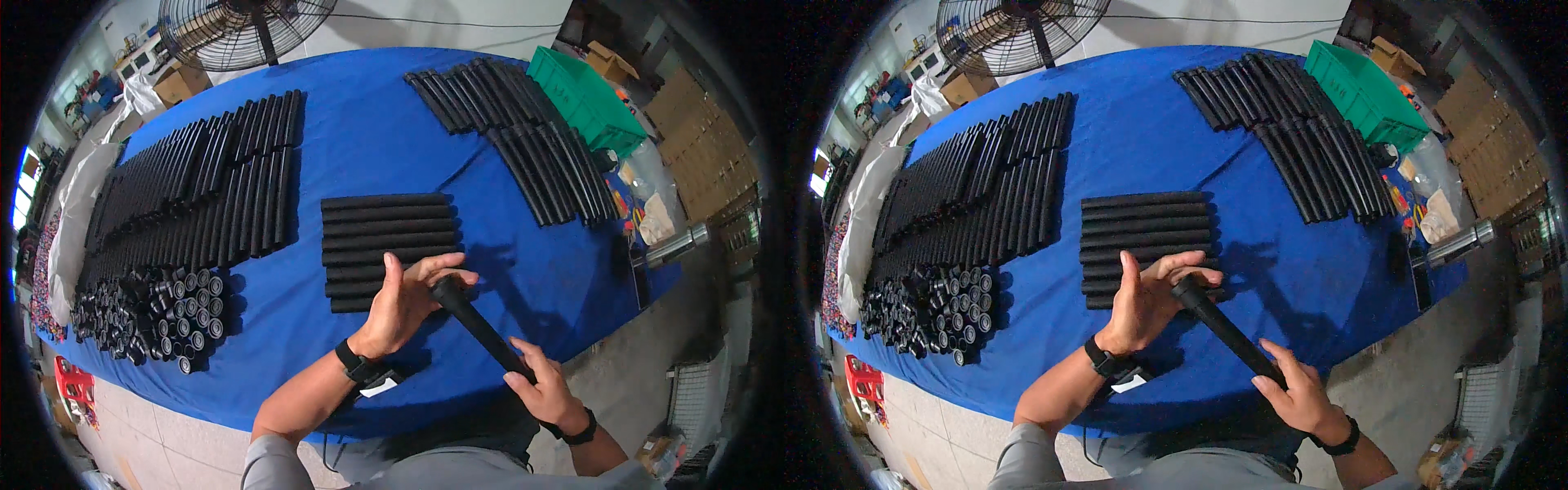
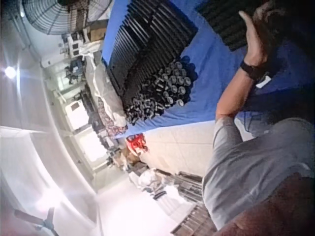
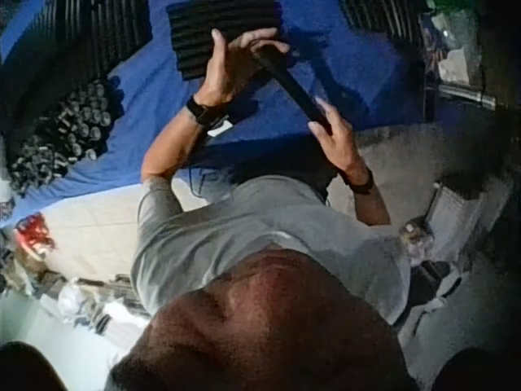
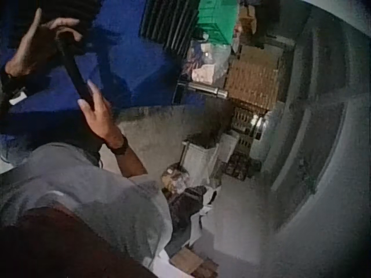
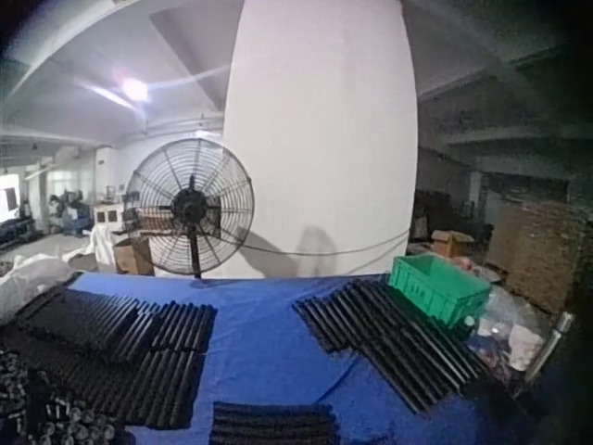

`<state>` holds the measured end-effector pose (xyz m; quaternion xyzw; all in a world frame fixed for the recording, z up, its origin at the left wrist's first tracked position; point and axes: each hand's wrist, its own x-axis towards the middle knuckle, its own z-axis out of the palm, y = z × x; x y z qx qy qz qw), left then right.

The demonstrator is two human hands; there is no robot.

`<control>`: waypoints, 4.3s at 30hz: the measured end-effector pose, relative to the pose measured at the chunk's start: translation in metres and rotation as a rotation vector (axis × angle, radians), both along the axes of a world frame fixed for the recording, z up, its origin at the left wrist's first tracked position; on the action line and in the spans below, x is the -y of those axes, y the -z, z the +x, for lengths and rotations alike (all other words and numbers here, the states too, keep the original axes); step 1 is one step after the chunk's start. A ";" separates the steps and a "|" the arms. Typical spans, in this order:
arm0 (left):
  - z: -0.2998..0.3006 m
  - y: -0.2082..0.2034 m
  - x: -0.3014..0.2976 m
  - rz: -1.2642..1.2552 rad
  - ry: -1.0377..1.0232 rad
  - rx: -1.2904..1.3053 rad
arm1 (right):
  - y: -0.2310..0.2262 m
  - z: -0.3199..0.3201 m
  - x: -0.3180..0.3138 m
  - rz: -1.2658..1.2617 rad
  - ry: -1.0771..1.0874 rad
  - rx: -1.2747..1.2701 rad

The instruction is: Insert small end-cap components into black tubes on an assembly table.

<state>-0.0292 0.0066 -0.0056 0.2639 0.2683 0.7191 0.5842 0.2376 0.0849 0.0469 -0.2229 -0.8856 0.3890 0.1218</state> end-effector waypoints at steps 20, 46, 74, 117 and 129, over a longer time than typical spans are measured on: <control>0.024 0.012 0.012 -0.049 0.219 -0.253 | -0.015 0.025 -0.028 -0.267 -0.057 0.276; 0.020 0.019 0.006 -0.028 0.153 -0.426 | 0.022 0.059 -0.046 -0.225 0.137 0.208; 0.022 0.024 0.006 -0.026 0.144 -0.324 | 0.027 0.053 -0.047 -0.295 0.239 0.147; 0.012 0.021 0.008 -0.042 0.375 -0.154 | -0.072 -0.199 -0.278 0.681 -0.051 0.248; 0.012 0.025 0.008 -0.018 0.396 -0.280 | -0.001 -0.367 -0.364 0.670 0.200 0.549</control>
